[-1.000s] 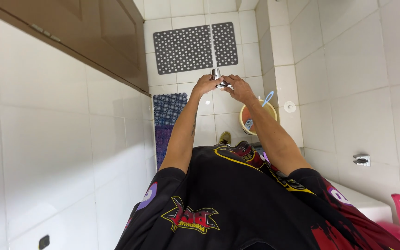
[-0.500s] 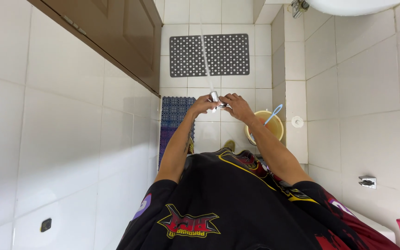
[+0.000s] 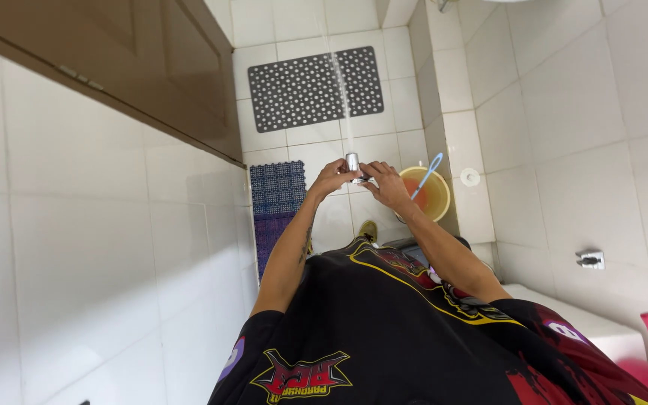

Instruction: The person uses a handheld bidet sprayer to rinse the bathroom floor and a mat. They then pick up a mop and proceed to mop the tiled floor area.

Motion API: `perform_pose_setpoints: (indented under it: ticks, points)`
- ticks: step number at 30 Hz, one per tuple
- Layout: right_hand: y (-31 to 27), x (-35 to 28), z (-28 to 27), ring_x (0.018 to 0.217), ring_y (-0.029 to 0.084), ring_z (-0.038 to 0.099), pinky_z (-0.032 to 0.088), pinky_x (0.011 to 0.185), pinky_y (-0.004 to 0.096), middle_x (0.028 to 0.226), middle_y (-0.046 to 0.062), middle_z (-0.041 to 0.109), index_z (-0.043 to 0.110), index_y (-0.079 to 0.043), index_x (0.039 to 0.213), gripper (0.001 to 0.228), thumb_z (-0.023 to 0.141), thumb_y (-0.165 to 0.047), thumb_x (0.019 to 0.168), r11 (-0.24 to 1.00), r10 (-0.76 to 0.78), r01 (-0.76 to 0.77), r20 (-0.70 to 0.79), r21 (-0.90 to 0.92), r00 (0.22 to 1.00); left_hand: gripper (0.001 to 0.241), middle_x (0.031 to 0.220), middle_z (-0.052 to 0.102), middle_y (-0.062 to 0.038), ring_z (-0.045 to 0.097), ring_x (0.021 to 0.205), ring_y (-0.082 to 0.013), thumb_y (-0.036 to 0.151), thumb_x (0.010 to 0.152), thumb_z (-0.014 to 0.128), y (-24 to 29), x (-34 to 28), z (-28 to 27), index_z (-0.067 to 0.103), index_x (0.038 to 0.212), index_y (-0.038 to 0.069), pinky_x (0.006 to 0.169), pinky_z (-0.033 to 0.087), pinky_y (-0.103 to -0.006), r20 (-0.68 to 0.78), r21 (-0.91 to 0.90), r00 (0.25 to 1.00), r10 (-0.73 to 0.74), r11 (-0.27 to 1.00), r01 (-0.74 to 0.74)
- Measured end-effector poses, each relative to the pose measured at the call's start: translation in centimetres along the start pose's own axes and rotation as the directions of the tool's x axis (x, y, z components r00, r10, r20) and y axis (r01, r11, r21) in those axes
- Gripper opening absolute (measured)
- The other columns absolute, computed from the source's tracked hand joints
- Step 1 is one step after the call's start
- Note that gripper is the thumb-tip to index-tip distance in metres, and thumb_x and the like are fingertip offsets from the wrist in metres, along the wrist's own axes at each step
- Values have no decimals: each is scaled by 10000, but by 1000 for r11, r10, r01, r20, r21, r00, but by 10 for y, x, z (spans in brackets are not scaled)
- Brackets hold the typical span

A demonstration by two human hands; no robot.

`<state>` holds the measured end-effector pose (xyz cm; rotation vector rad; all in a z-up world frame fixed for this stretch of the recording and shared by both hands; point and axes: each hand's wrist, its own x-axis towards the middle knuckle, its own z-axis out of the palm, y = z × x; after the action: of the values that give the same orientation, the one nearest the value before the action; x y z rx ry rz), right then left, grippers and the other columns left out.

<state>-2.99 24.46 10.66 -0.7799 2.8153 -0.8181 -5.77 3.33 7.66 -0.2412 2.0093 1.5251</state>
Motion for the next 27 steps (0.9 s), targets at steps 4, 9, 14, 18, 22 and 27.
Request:
perform_pose_setpoints:
  ticks: [4,9,14,18,22,27]
  points:
    - [15,-22,-10,1170,330,583,500,992,479,1229,90,618,535,-133,1431,540,706,-241,930,987,142,-134,-94,88,985,538,818,690,-46,641,744,-152,545,771,808,8,27,32,712,960,50,657,515,-298,9,129,984,179,975,-178]
    - [35,-45,-27,1190,363,568,491,991,489,1243,118,616,550,-127,1423,530,706,-256,934,987,136,-133,-28,95,990,527,773,689,-40,653,720,-155,533,779,801,20,24,52,718,935,37,637,509,-295,72,156,982,175,970,-184]
    - [17,-30,-34,1201,358,561,480,987,489,1262,106,622,562,-123,1406,532,700,-285,919,994,53,-63,118,85,992,557,742,699,-50,668,700,-154,554,766,801,-4,16,40,741,924,23,626,498,-301,125,121,988,94,987,-109]
    - [8,-11,-18,1188,323,581,491,981,471,1254,79,631,570,-125,1391,504,678,-324,941,989,-1,-35,243,145,970,614,721,693,-53,657,678,-137,611,732,798,-28,1,21,764,931,31,616,494,-280,71,59,997,6,998,-11]
    - [-1,3,5,1153,326,592,493,974,469,1227,91,648,579,-104,1365,490,683,-332,944,977,-112,56,275,205,955,610,704,689,-11,650,647,-105,639,712,756,-42,-18,4,755,929,69,524,466,-271,4,29,999,-37,999,37]
    - [-21,-6,16,1098,337,614,506,941,471,1163,107,660,588,-114,1365,481,681,-343,951,986,-49,3,275,167,960,649,684,663,-25,603,615,-114,676,788,711,-71,-17,5,747,910,40,490,434,-260,-10,9,995,-101,995,101]
